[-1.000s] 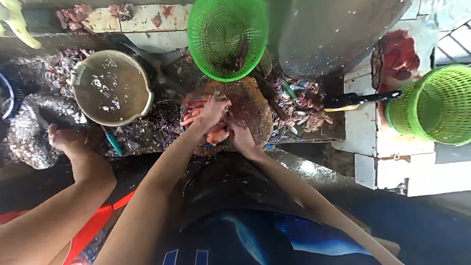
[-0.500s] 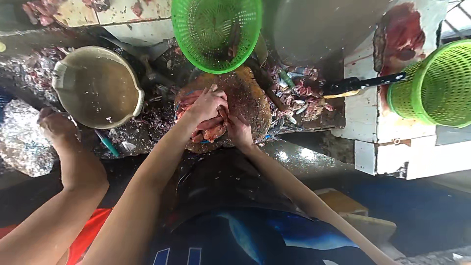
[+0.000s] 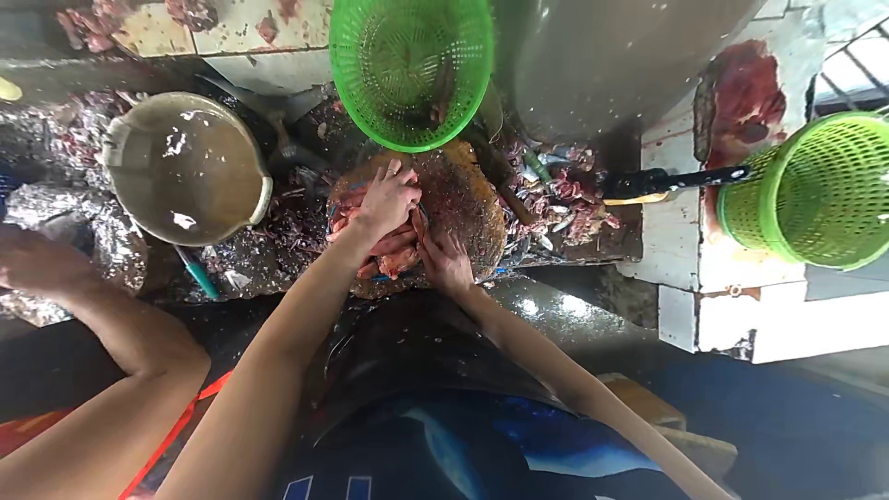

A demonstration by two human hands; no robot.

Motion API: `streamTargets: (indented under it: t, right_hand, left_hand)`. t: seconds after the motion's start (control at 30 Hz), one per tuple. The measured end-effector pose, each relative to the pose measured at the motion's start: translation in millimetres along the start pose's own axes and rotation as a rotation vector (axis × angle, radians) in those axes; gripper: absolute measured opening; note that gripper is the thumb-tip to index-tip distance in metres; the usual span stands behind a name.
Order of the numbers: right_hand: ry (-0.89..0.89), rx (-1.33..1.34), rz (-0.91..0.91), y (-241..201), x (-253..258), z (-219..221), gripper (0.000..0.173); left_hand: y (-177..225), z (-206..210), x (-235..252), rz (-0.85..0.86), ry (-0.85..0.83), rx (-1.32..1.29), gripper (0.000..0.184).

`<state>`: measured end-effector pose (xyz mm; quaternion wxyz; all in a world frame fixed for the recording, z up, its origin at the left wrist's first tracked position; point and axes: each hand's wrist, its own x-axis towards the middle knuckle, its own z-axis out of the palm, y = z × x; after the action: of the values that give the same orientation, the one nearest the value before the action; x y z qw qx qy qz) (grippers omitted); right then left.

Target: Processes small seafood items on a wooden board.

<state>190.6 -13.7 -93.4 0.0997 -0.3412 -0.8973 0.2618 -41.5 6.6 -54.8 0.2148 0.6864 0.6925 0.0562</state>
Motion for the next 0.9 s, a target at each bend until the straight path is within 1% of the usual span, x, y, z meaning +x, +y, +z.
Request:
streamTargets:
  t: [0.07,0.13,0.2,0.23,0.27,0.33,0.43,0.5,0.57,0.6,0.63,0.67,0.73,0.83,0.9]
  right_hand:
    - [-0.045,0.073,-0.074,8.2,-1.4,2.5,0.034]
    - [-0.066,0.145,-0.12,12.9,-1.9,-0.2,0.034]
    - [-0.004,0.194,-0.111,13.1,5.6,-13.2,0.027]
    - [0.038,0.208,-0.074,11.1,17.5,-24.4,0.023]
    - [0.078,0.207,-0.034,8.3,36.4,-38.1,0.021]
    - [0.097,0.145,0.038,5.2,86.0,-64.9,0.025]
    - [0.104,-0.054,0.014,15.8,185.9,-84.6,0.035]
    - [0.022,-0.235,-0.034,26.8,247.8,-90.8,0.039]
    - [-0.15,-0.428,-0.126,40.0,296.6,-94.7,0.044]
    - [-0.232,-0.507,-0.188,46.5,315.5,-96.2,0.042]
    - [-0.286,-0.571,-0.261,52.3,331.9,-97.4,0.037]
    - [-0.33,-0.632,-0.312,57.1,343.8,-97.4,0.033]
    - [-0.395,-0.741,-0.344,60.1,353.2,-96.4,0.035]
    - [-0.431,-0.831,-0.347,56.6,359.3,-93.0,0.035]
    - [-0.468,-0.896,-0.313,54.2,357.3,-89.7,0.035]
  left_hand:
    - [-0.5,2.9,1.7,-0.039,0.035,0.02,0.016]
    - [0.9,6.5,0.1,-0.114,0.088,0.026,0.022]
    - [1.7,8.8,-6.6,-0.171,0.217,-0.022,0.023]
    - [1.9,8.3,-11.7,-0.199,0.296,-0.057,0.026]
    - [2.9,6.4,-18.2,-0.232,0.366,-0.1,0.029]
    - [7.0,4.9,-36.8,-0.271,0.46,-0.205,0.032]
    - [5.0,4.5,-55.5,-0.337,0.558,-0.298,0.028]
    - [2.1,7.3,-74.3,-0.368,0.584,-0.327,0.026]
    - [-0.6,9.2,-96.0,-0.431,0.611,-0.361,0.024]
    - [-2.4,8.9,-107.2,-0.475,0.633,-0.381,0.024]
    - [-5.4,10.0,-119.4,-0.518,0.66,-0.39,0.023]
    - [-7.4,11.5,-133.5,-0.559,0.686,-0.397,0.023]
    - [-7.6,14.7,-164.7,-0.671,0.72,-0.4,0.024]
    - [-6.5,18.6,-205.1,-0.861,0.803,-0.378,0.023]
    - [-2.9,27.7,-231.1,-0.953,0.81,-0.359,0.024]
